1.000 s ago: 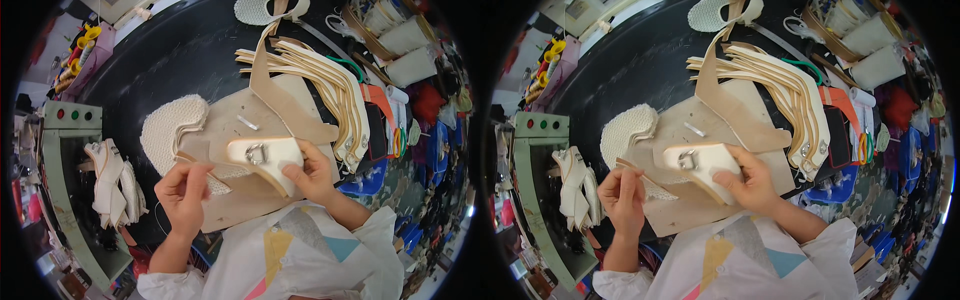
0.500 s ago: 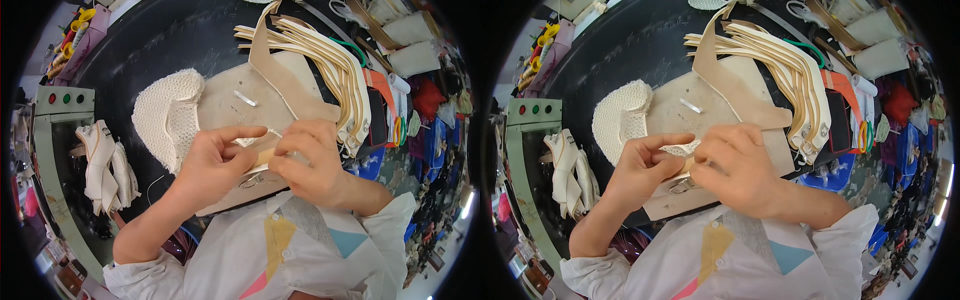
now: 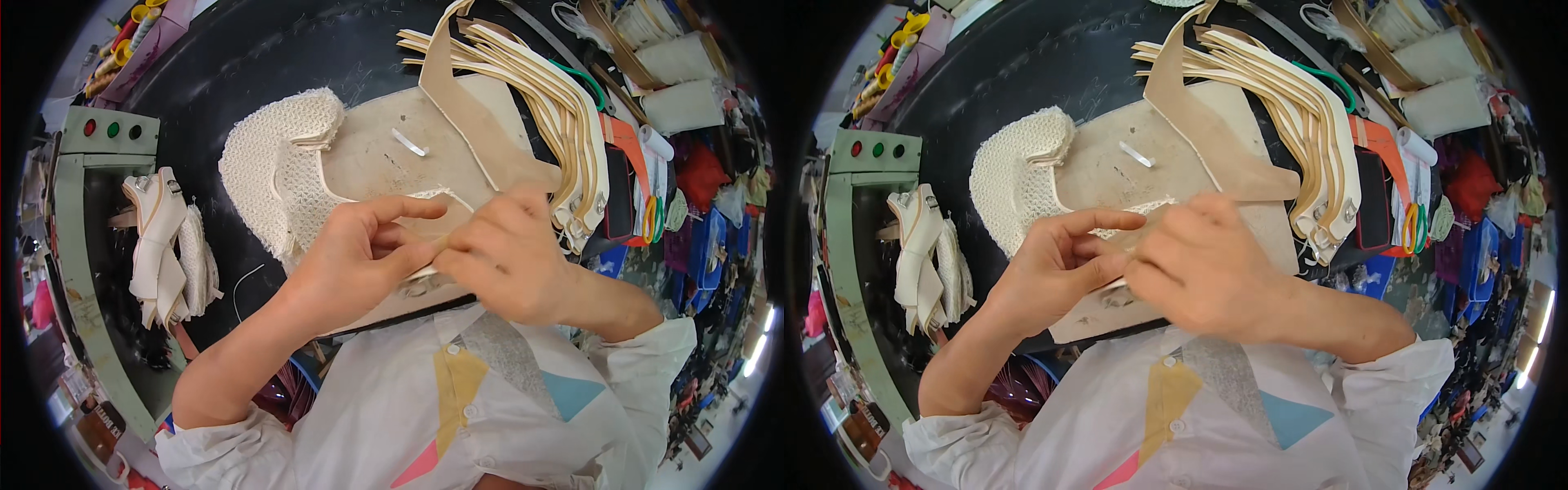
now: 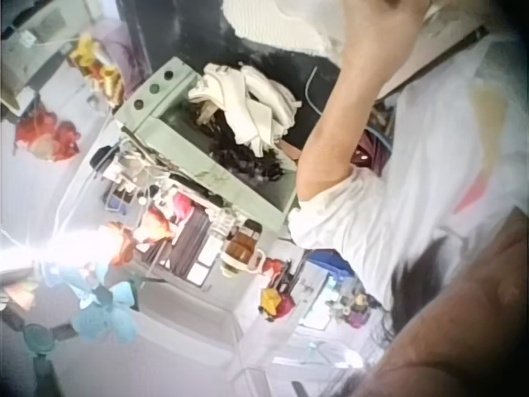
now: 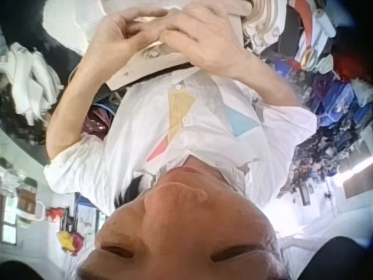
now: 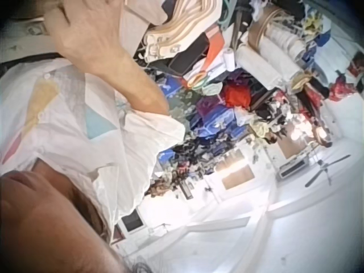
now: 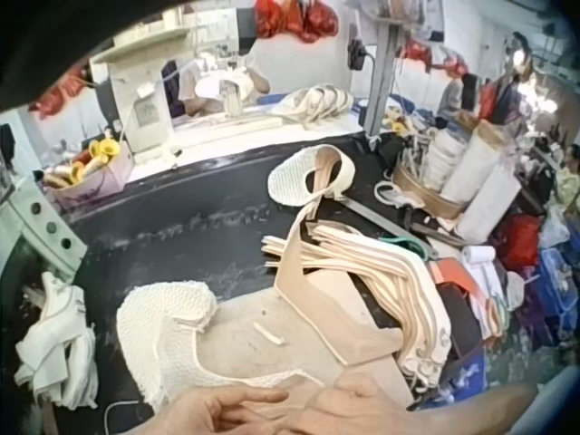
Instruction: Manually assembling shoe components by fitting white mesh uppers onto cream-colored soles and securing them.
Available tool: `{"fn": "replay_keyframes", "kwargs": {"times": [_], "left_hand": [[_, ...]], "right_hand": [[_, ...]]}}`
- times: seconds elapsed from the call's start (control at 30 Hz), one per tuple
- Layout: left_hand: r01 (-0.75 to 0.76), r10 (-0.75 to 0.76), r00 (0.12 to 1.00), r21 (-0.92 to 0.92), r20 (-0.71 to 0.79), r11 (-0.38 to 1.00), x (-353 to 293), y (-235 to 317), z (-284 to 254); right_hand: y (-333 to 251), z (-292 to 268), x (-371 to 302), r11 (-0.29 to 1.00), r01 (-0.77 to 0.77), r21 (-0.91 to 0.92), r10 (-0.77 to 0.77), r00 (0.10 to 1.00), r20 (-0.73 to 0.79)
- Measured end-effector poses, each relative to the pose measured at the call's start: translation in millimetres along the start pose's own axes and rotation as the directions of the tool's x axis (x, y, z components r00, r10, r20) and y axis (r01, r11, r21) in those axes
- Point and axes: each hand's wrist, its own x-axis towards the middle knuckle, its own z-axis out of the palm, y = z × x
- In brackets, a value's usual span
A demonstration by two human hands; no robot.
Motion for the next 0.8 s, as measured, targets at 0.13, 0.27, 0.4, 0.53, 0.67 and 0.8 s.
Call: {"fn": "replay_keyframes", "kwargs": {"times": [0.13,0.27,0.4,0.53,0.67,0.8], "left_hand": [[0.095,-0.091,0.995,0.086,-0.047,0.992,0.8,0.3,-0.4],[0.119,-0.121,0.991,-0.046,-0.053,0.992,8.9,-3.2,-2.0],[-0.036,0.034,0.984,-0.003,-0.177,0.999,10.7,-4.4,4.1],[-0.034,0.039,0.994,0.045,-0.105,0.998,9.5,0.5,3.9],[0.107,-0.108,0.993,-0.024,-0.042,0.994,10.5,-4.5,-3.0],[0.113,-0.128,0.990,-0.207,-0.059,0.972,10.6,-8.6,-4.8]], "right_hand": [[-7.6,9.1,-7.6,0.967,0.151,-0.205,-0.162,0.986,-0.040],[1.7,11.4,-12.1,0.895,0.303,-0.326,-0.350,0.932,-0.093],[4.4,-3.0,10.4,0.997,0.073,0.029,-0.074,0.997,0.014],[1.5,-2.7,4.1,0.996,0.069,0.060,-0.079,0.981,0.177],[-7.4,9.9,-9.5,0.922,0.376,-0.089,-0.372,0.927,0.058],[0.1,5.4,2.5,0.985,0.156,0.076,-0.159,0.987,0.035]]}}
